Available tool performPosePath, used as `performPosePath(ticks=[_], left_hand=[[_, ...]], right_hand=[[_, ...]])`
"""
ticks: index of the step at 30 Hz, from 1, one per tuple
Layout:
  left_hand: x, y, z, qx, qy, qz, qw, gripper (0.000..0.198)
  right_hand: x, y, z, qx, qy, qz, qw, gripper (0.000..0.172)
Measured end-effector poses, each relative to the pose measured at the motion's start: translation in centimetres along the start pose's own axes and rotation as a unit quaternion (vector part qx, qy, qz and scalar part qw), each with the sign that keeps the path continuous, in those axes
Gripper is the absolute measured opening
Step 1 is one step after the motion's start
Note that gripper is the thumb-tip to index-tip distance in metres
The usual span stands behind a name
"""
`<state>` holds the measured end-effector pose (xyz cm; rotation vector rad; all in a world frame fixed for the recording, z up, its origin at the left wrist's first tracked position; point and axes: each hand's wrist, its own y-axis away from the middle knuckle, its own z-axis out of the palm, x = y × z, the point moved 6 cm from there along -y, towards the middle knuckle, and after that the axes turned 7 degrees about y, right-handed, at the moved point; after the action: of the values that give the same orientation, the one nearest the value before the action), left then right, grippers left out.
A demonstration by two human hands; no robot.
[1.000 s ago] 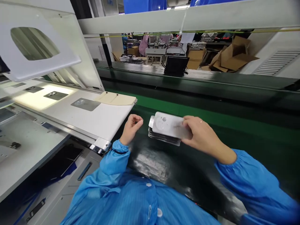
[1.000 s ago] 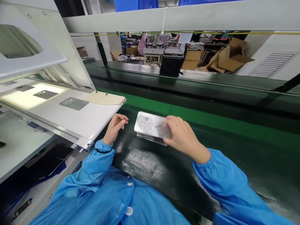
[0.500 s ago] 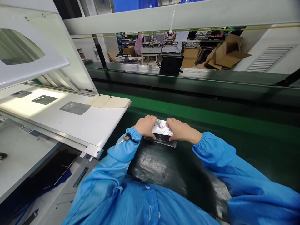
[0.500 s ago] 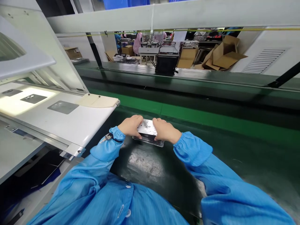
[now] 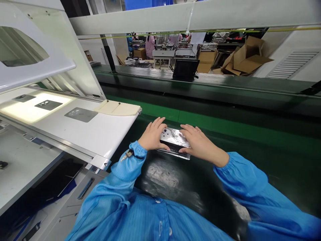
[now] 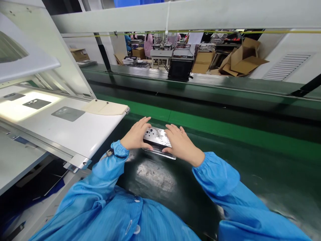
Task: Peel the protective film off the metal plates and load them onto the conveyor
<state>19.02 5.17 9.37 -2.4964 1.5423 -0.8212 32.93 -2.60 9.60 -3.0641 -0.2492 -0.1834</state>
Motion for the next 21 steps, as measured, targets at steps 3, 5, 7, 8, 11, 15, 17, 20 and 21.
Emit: performPosePath(ticks=[3,5,7,8,11,15,17,20,21], left_hand=[[1.3,4.6,-0.5,0.138,0.046,0.053,0.988,0.059],[1.9,8.4,0.4,0.158,0.064,0.076,0.982,0.047],[2.2,12.4,1.6,0.152,0.059,0.085,0.983,0.037],[2.2,14.3,2.2,0.147,0.062,0.083,0.984,0.034],[1.9,19.2,3.2,0.165,0.075,0.074,0.981,0.030],[1.1,22.6,3.5,0.211,0.094,0.056,0.971,0.026],[0.6,23.3,3.7,0.218,0.100,0.057,0.969,0.027],[-0.7,23.7,4.0,0.201,0.107,0.036,0.973,0.030],[-1.3,23.8,4.1,0.191,0.115,0.018,0.975,0.032]], right_hand=[[-1.4,0.7,0.7,0.071,0.024,-0.066,0.995,0.049],[-1.8,0.9,1.4,0.103,0.047,-0.087,0.990,0.038],[-1.8,1.1,1.9,0.141,0.063,-0.101,0.983,0.035],[-1.6,1.1,2.0,0.162,0.066,-0.111,0.978,0.035],[-1.2,1.3,2.1,0.215,0.065,-0.147,0.963,0.038],[-1.2,1.5,2.2,0.251,0.076,-0.175,0.949,0.043],[-1.4,1.5,2.6,0.250,0.085,-0.172,0.949,0.043],[-1.5,1.3,3.5,0.226,0.094,-0.154,0.957,0.046],[-1.4,1.3,3.9,0.222,0.095,-0.149,0.959,0.049]])
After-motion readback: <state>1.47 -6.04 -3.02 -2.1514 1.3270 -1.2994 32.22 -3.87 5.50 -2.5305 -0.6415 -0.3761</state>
